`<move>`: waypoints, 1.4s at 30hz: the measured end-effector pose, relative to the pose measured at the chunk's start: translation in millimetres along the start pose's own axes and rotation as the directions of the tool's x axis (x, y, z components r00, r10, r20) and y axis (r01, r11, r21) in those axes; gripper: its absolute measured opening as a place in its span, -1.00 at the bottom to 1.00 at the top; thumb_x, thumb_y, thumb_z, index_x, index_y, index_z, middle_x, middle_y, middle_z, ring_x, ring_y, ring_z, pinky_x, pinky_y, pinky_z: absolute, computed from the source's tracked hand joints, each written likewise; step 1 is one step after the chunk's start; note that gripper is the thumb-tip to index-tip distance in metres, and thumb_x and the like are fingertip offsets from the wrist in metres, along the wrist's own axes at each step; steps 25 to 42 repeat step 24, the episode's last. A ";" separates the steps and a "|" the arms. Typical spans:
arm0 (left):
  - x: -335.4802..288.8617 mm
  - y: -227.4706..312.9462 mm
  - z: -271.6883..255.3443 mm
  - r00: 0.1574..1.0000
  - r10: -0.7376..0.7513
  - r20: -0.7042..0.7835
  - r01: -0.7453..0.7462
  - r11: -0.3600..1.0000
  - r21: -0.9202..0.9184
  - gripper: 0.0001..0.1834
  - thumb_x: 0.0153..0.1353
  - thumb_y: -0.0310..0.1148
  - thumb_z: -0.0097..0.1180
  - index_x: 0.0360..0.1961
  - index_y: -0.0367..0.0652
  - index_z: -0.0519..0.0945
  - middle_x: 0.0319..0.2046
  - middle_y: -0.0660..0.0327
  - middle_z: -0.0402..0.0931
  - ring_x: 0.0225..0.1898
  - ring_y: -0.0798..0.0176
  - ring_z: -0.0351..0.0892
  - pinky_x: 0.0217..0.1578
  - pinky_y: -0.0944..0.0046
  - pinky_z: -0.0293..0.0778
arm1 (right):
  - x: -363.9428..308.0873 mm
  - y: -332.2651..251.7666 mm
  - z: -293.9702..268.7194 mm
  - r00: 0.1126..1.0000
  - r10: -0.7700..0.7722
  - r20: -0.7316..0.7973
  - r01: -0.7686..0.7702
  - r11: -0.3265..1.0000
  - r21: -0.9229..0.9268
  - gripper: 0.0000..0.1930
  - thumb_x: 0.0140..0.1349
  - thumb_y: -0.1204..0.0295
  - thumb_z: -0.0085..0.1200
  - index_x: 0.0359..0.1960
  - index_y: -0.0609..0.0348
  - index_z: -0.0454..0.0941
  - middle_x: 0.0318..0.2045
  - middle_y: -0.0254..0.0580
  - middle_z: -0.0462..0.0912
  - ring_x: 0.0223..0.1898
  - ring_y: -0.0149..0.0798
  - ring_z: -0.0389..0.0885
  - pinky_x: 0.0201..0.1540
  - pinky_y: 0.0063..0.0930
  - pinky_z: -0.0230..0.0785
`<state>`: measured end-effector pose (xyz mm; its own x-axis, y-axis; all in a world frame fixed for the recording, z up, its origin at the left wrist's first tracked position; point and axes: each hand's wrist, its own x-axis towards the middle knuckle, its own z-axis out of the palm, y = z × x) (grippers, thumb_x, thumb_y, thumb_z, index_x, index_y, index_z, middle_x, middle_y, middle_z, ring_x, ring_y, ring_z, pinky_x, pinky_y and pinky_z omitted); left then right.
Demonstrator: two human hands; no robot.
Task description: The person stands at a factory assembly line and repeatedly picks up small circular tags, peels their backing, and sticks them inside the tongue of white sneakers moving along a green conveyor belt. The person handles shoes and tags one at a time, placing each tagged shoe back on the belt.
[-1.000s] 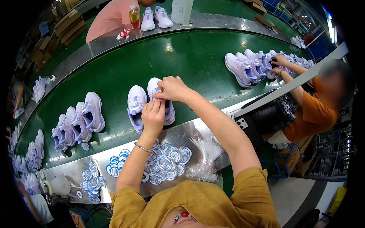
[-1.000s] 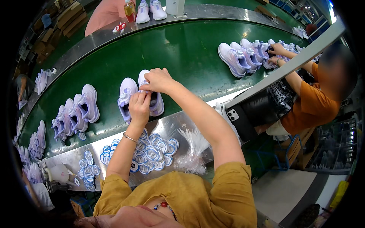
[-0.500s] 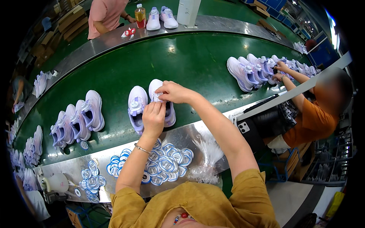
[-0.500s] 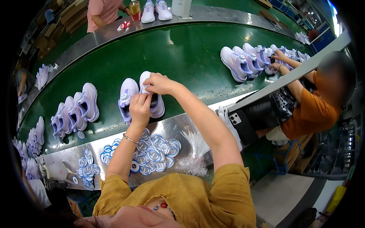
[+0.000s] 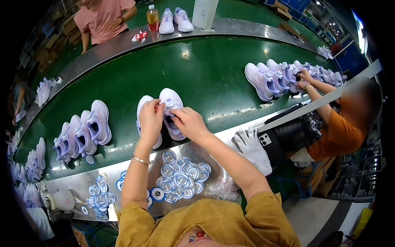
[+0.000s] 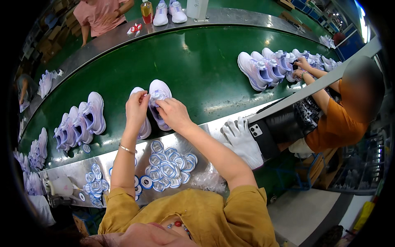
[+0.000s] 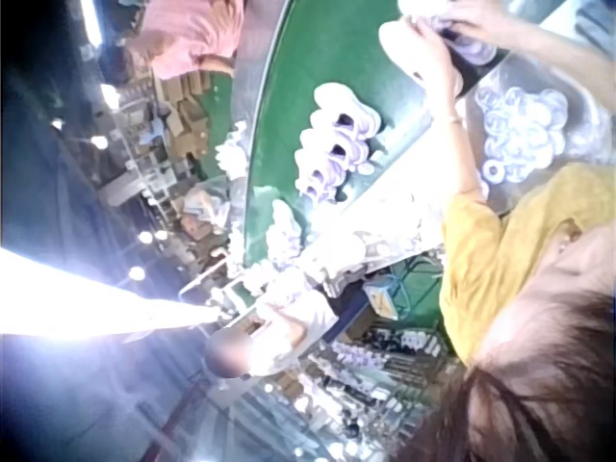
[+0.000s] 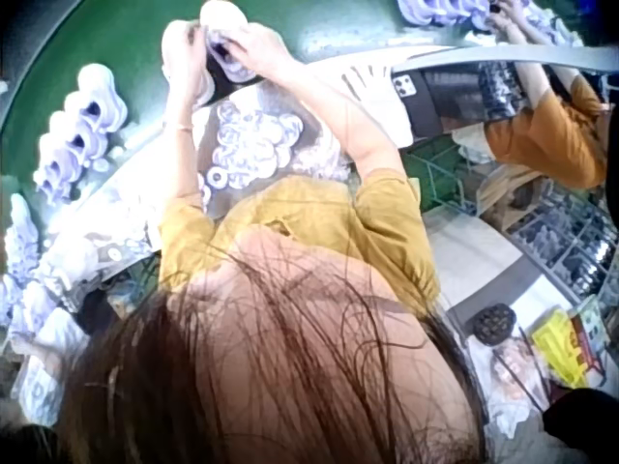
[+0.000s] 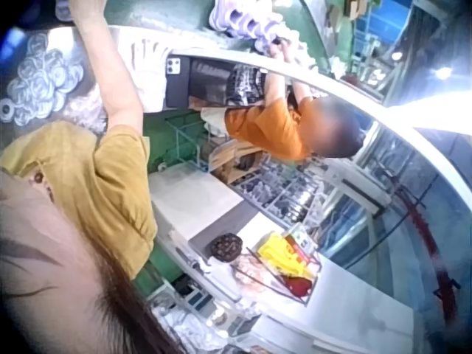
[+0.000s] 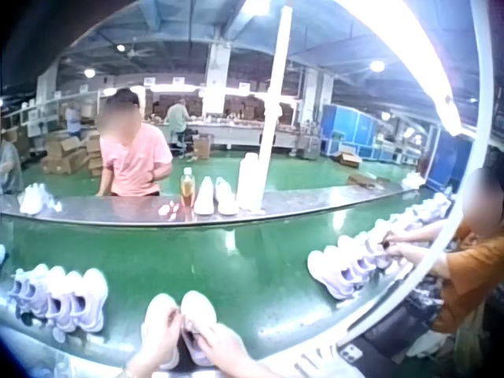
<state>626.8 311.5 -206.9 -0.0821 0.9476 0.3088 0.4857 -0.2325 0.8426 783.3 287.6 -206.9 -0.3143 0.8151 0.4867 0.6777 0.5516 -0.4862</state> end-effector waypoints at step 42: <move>54.7 -19.1 -22.6 0.749 0.203 0.631 -0.078 0.972 -0.220 -0.70 -0.03 -0.35 0.26 -0.27 -0.30 0.66 -0.26 0.05 0.59 -0.24 0.11 0.58 -0.13 0.20 0.48 | -19.2 -2.8 26.6 0.993 0.014 -0.116 -0.010 0.999 0.040 -0.77 0.12 0.41 0.12 -0.16 0.03 0.59 -0.40 -0.30 0.59 -0.27 -0.22 0.49 -0.11 -0.25 0.20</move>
